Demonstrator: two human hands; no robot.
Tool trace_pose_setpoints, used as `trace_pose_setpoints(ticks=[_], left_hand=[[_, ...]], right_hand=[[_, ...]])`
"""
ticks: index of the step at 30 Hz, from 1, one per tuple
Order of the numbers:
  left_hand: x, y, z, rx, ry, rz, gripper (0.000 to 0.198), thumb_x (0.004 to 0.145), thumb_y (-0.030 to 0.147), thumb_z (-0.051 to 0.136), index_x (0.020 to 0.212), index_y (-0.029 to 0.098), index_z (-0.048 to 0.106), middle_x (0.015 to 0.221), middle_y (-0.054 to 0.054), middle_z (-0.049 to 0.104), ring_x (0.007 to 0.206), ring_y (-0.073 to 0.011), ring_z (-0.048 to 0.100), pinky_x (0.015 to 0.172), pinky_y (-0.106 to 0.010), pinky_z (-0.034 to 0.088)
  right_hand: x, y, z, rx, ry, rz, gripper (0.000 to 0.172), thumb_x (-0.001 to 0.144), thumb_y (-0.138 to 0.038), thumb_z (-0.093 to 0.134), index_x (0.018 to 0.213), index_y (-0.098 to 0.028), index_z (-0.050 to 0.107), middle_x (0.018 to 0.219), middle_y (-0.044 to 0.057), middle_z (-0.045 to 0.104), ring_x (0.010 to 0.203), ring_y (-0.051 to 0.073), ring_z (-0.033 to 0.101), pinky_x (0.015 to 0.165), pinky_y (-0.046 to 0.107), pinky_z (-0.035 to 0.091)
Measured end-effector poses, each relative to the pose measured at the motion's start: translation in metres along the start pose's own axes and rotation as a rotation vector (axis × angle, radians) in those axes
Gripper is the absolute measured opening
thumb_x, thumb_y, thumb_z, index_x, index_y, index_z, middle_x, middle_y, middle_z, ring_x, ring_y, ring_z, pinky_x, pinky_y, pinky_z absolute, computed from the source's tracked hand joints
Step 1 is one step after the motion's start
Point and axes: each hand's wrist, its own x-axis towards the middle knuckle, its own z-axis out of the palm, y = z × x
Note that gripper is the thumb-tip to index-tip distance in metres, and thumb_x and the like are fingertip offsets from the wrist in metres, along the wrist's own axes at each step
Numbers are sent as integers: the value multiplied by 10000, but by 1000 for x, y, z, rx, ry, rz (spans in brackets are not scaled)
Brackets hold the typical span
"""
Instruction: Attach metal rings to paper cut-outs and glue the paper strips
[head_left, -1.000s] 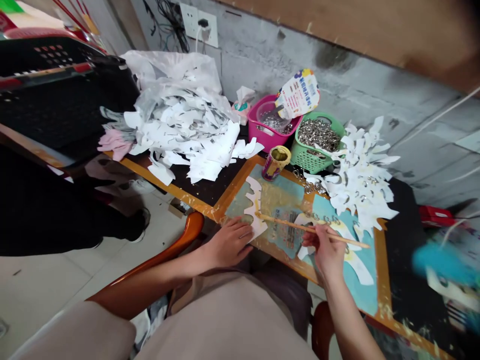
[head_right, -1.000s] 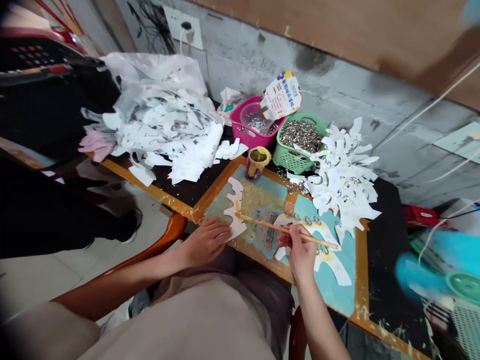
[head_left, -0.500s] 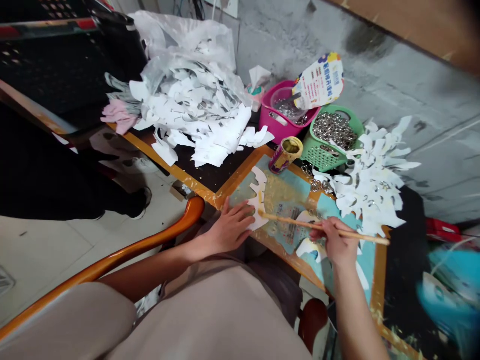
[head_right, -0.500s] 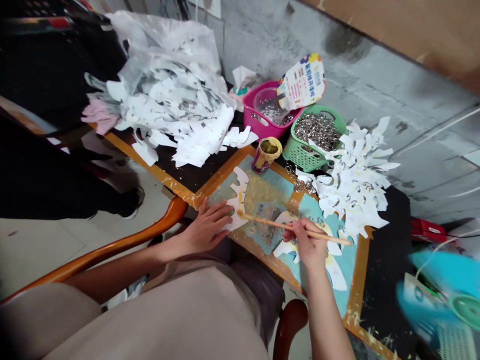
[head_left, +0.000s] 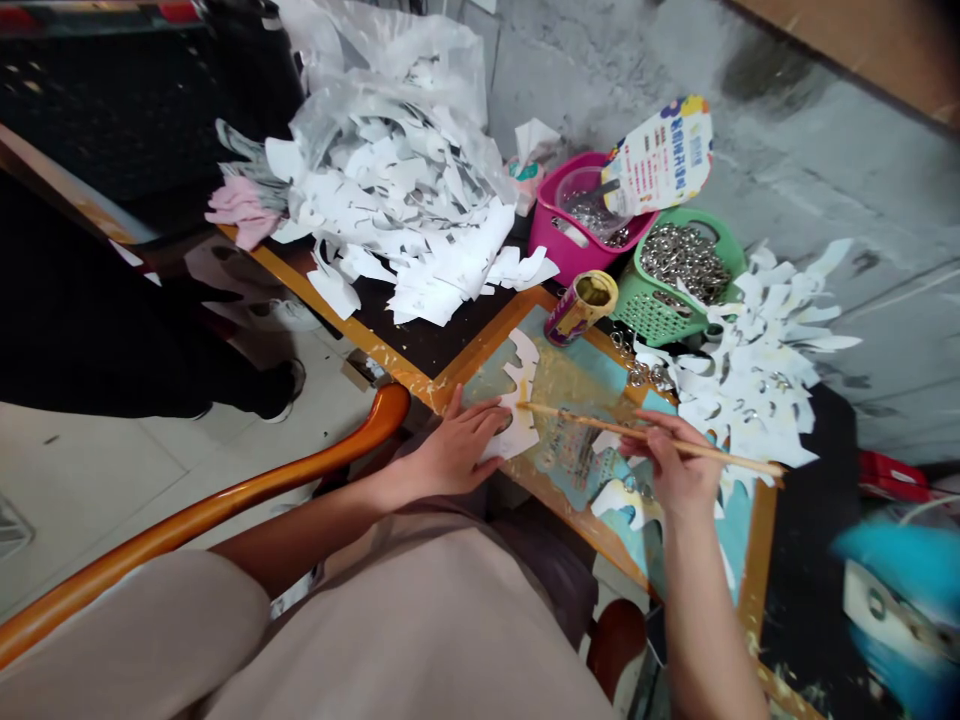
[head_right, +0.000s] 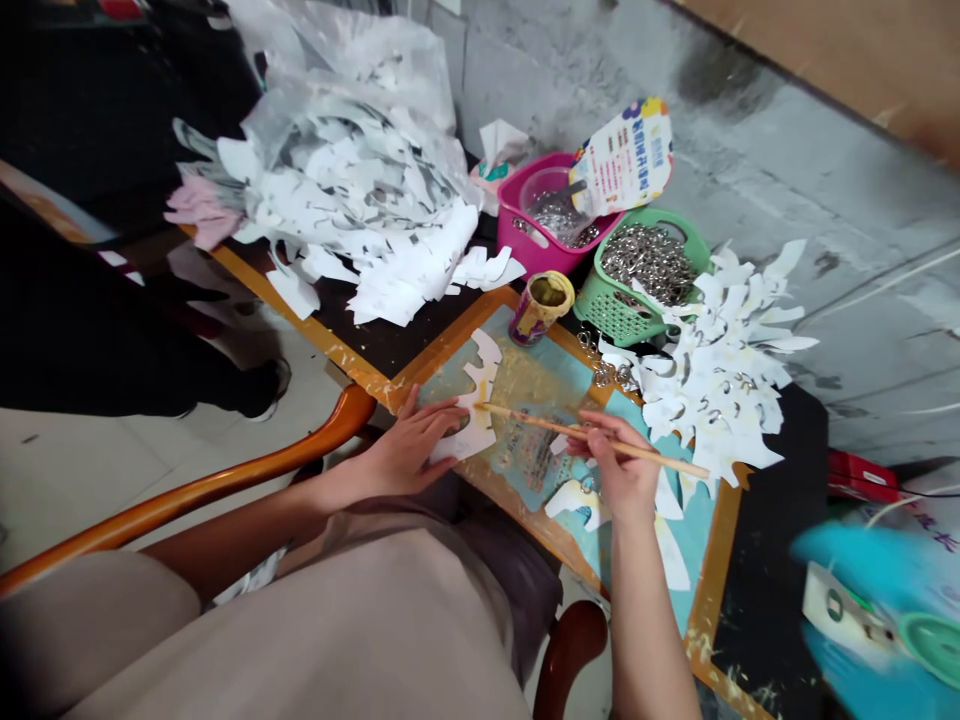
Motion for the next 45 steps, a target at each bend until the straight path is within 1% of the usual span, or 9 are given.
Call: trace_pose_setpoints(ticks=[5, 11, 13, 18, 22, 27, 31, 35, 45], left_hand=[[0, 1, -2, -18, -21, -6, 400, 900, 251, 538, 1287, 218, 441, 1373, -111, 570, 1434, -272, 378, 1233, -538, 122], [1, 3, -3, -28, -27, -16, 420, 886, 235, 538, 1292, 218, 429, 1379, -117, 562, 1428, -274, 390, 1233, -540, 122], [1, 2, -2, -28, -29, -18, 431, 888, 238, 535, 1303, 219, 418, 1376, -117, 565, 1426, -271, 394, 1234, -541, 124], [1, 2, -2, -29, -29, -20, 442, 886, 238, 541, 1307, 217, 408, 1366, -118, 569, 1428, -270, 392, 1237, -550, 89], [0, 2, -2, -13, -20, -11, 425, 896, 257, 538, 1299, 216, 408, 1361, -120, 572, 1420, -268, 404, 1239, -545, 78], [0, 1, -1, 1, -26, -12, 425, 898, 254, 530, 1302, 211, 406, 1373, -122, 566, 1432, -263, 386, 1237, -547, 84], [0, 1, 0, -4, -25, -7, 429, 907, 267, 521, 1316, 213, 404, 1376, -114, 568, 1431, -260, 388, 1237, -548, 86], [0, 2, -1, -5, -19, -15, 439, 910, 271, 516, 1330, 216, 400, 1376, -112, 569, 1426, -265, 396, 1235, -553, 75], [1, 1, 0, 3, -17, -6, 458, 899, 263, 531, 1333, 214, 395, 1373, -122, 571, 1418, -271, 407, 1237, -556, 14]], right_hand=[[17, 2, -4, 11, -140, 50, 153, 762, -330, 732, 750, -178, 748, 596, 33, 712, 460, 188, 670, 438, 293, 586], [36, -4, -2, 26, -167, 19, 121, 774, -313, 727, 764, -194, 746, 645, 30, 728, 536, 201, 707, 507, 319, 626], [41, -6, -1, 40, -220, 35, 119, 741, -303, 738, 715, -187, 744, 601, 27, 710, 467, 184, 669, 439, 294, 594], [48, -6, 2, 64, -178, 28, 112, 745, -300, 706, 706, -204, 749, 610, 26, 718, 483, 185, 673, 442, 287, 583], [50, -7, 0, 17, -310, 44, 108, 721, -271, 695, 684, -185, 749, 541, 30, 685, 406, 182, 620, 374, 287, 534], [49, -6, -3, 57, -220, 20, 108, 725, -269, 672, 675, -202, 740, 568, 25, 701, 432, 186, 643, 392, 292, 555], [46, -8, -5, 46, -316, 55, 101, 701, -258, 686, 665, -185, 746, 492, 21, 655, 359, 168, 581, 329, 268, 497], [42, -10, -4, 61, -229, 36, 123, 724, -297, 693, 678, -191, 736, 554, 26, 690, 421, 182, 640, 392, 285, 557], [35, -10, -5, 40, -282, 90, 126, 714, -292, 710, 687, -177, 752, 534, 39, 687, 409, 186, 630, 384, 282, 535]])
